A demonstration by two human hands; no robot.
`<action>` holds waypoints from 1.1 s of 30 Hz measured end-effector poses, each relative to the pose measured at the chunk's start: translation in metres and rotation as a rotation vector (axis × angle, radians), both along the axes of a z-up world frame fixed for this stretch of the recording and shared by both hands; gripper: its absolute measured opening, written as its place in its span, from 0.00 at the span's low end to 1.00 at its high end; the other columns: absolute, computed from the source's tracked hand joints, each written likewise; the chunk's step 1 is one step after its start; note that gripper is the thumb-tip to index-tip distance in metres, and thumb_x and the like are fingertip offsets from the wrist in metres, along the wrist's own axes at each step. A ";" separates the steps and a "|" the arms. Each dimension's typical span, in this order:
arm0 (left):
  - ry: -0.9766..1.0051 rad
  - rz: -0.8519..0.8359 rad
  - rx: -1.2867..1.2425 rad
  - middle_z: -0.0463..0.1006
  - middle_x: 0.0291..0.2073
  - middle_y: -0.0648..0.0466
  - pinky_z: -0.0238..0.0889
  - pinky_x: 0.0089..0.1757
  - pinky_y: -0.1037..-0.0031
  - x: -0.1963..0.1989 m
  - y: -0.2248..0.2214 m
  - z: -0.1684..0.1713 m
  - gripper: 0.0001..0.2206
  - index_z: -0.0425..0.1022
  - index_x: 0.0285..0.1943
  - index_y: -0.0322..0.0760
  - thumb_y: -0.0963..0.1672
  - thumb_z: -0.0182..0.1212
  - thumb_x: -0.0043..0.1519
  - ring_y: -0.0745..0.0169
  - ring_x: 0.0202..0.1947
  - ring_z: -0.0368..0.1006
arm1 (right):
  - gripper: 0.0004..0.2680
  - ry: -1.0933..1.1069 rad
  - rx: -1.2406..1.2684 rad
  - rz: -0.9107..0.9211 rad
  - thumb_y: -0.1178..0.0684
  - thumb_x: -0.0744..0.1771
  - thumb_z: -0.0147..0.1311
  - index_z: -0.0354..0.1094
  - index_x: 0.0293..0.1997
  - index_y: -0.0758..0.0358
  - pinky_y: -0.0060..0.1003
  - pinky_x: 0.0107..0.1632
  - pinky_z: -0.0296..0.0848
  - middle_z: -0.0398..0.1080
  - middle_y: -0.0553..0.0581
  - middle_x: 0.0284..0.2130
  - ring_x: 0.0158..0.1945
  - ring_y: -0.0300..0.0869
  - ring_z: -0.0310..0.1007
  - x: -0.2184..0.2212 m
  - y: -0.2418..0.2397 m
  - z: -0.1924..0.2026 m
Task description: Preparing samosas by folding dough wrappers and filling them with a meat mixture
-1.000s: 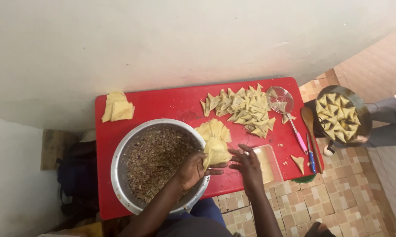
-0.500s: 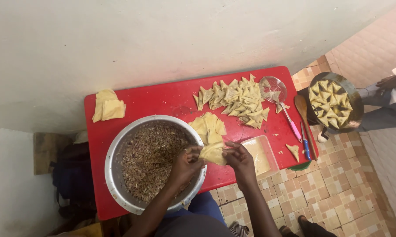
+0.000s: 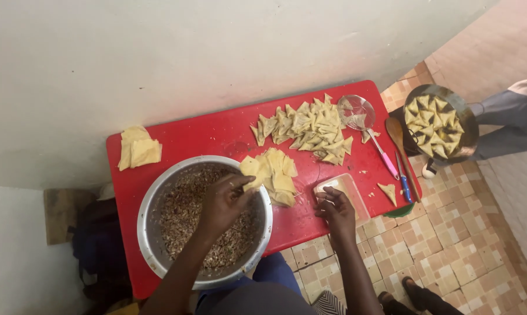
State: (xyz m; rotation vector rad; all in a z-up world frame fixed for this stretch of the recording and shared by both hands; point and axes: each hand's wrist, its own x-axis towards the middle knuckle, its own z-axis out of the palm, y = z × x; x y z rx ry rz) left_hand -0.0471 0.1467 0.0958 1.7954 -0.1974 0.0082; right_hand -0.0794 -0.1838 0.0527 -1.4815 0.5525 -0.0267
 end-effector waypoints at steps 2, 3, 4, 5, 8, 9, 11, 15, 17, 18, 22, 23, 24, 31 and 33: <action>-0.012 0.022 0.020 0.89 0.43 0.43 0.82 0.46 0.56 0.011 0.005 0.003 0.11 0.91 0.59 0.40 0.45 0.73 0.69 0.41 0.46 0.88 | 0.15 -0.010 0.007 -0.016 0.68 0.70 0.59 0.71 0.66 0.72 0.38 0.37 0.83 0.78 0.68 0.47 0.38 0.50 0.82 0.001 -0.006 -0.007; -0.060 0.033 0.132 0.89 0.42 0.43 0.82 0.44 0.55 0.014 0.008 0.002 0.11 0.91 0.57 0.39 0.46 0.69 0.71 0.39 0.45 0.88 | 0.15 -0.009 0.012 -0.024 0.68 0.69 0.59 0.71 0.65 0.72 0.39 0.36 0.83 0.79 0.69 0.47 0.37 0.51 0.82 0.000 -0.010 -0.014; -0.109 0.044 0.244 0.89 0.41 0.43 0.82 0.43 0.53 0.018 0.012 0.001 0.12 0.90 0.56 0.39 0.47 0.66 0.74 0.36 0.44 0.88 | 0.15 -0.009 0.016 -0.032 0.68 0.69 0.60 0.72 0.65 0.72 0.40 0.36 0.84 0.79 0.70 0.46 0.36 0.52 0.83 -0.001 -0.013 -0.020; -0.108 0.045 0.249 0.89 0.41 0.43 0.82 0.43 0.53 0.025 0.022 -0.002 0.12 0.90 0.56 0.39 0.47 0.66 0.74 0.36 0.44 0.88 | 0.15 -0.008 0.021 -0.031 0.68 0.69 0.60 0.72 0.65 0.72 0.40 0.36 0.84 0.79 0.70 0.46 0.36 0.52 0.83 -0.002 -0.019 -0.032; -0.313 0.118 0.680 0.87 0.41 0.53 0.77 0.45 0.57 0.049 0.061 -0.004 0.16 0.88 0.65 0.55 0.48 0.57 0.73 0.47 0.44 0.86 | 0.14 -0.018 0.016 0.005 0.66 0.70 0.59 0.72 0.65 0.71 0.39 0.37 0.84 0.79 0.68 0.46 0.37 0.51 0.83 -0.006 -0.024 -0.052; -0.389 0.223 0.753 0.87 0.41 0.50 0.74 0.43 0.53 0.057 0.079 0.001 0.14 0.88 0.60 0.49 0.48 0.55 0.77 0.44 0.42 0.83 | 0.15 0.006 0.002 -0.006 0.65 0.68 0.60 0.74 0.64 0.69 0.40 0.37 0.83 0.80 0.67 0.46 0.37 0.50 0.82 -0.005 -0.023 -0.048; -0.455 0.352 0.850 0.87 0.41 0.48 0.71 0.41 0.49 0.077 0.120 0.003 0.16 0.89 0.55 0.43 0.49 0.52 0.80 0.42 0.41 0.81 | 0.16 0.030 0.001 0.016 0.63 0.67 0.61 0.75 0.63 0.68 0.42 0.37 0.82 0.82 0.66 0.46 0.37 0.50 0.81 -0.006 -0.017 -0.036; -0.172 0.525 0.152 0.84 0.59 0.47 0.83 0.48 0.62 0.121 0.215 0.013 0.03 0.79 0.47 0.39 0.38 0.66 0.69 0.54 0.51 0.84 | 0.16 0.122 -0.053 -0.010 0.62 0.67 0.65 0.77 0.63 0.69 0.42 0.43 0.80 0.80 0.65 0.46 0.42 0.50 0.79 -0.005 -0.001 0.010; -0.039 0.607 0.702 0.90 0.50 0.62 0.75 0.50 0.70 0.130 0.250 0.026 0.08 0.93 0.39 0.51 0.45 0.68 0.68 0.65 0.52 0.84 | 0.16 0.164 -0.088 -0.003 0.62 0.67 0.67 0.77 0.63 0.69 0.44 0.45 0.79 0.80 0.66 0.46 0.44 0.50 0.78 -0.006 0.000 0.015; 0.043 0.583 0.759 0.91 0.46 0.59 0.75 0.47 0.67 0.131 0.261 0.031 0.07 0.94 0.43 0.51 0.48 0.69 0.68 0.61 0.49 0.86 | 0.16 0.156 -0.078 -0.008 0.62 0.68 0.67 0.76 0.64 0.69 0.43 0.45 0.79 0.79 0.65 0.45 0.43 0.49 0.77 -0.006 -0.004 0.007; 0.106 0.571 0.667 0.91 0.40 0.52 0.78 0.40 0.67 0.149 0.311 -0.041 0.08 0.94 0.45 0.45 0.49 0.79 0.64 0.61 0.37 0.88 | 0.15 0.111 -0.072 0.007 0.62 0.69 0.66 0.75 0.64 0.70 0.39 0.45 0.78 0.78 0.64 0.46 0.41 0.46 0.76 -0.004 -0.007 -0.006; 0.103 0.580 0.667 0.91 0.40 0.52 0.78 0.40 0.67 0.144 0.311 -0.056 0.08 0.94 0.45 0.45 0.49 0.79 0.64 0.61 0.37 0.88 | 0.15 0.106 -0.071 0.015 0.62 0.69 0.66 0.75 0.64 0.70 0.39 0.45 0.78 0.78 0.64 0.46 0.41 0.46 0.76 -0.001 -0.004 -0.005; 0.282 0.651 0.549 0.91 0.35 0.50 0.78 0.35 0.69 0.140 0.311 -0.071 0.11 0.93 0.48 0.43 0.50 0.78 0.66 0.61 0.28 0.85 | 0.14 0.118 -0.067 0.029 0.64 0.70 0.63 0.75 0.64 0.70 0.40 0.46 0.77 0.79 0.65 0.47 0.42 0.48 0.77 0.001 -0.001 -0.004; 0.724 0.658 -0.126 0.86 0.34 0.23 0.87 0.31 0.61 0.106 0.305 -0.209 0.24 0.85 0.55 0.16 0.43 0.85 0.57 0.37 0.27 0.86 | 0.16 0.184 -0.123 0.060 0.64 0.69 0.62 0.75 0.66 0.71 0.47 0.47 0.80 0.79 0.66 0.46 0.43 0.53 0.78 0.002 0.010 0.006; 0.725 0.610 -0.278 0.87 0.43 0.29 0.87 0.36 0.60 0.099 0.300 -0.221 0.24 0.83 0.59 0.18 0.43 0.82 0.59 0.40 0.32 0.87 | 0.15 0.192 -0.138 0.060 0.65 0.69 0.61 0.75 0.64 0.70 0.46 0.47 0.80 0.79 0.65 0.46 0.43 0.51 0.78 0.001 0.016 0.014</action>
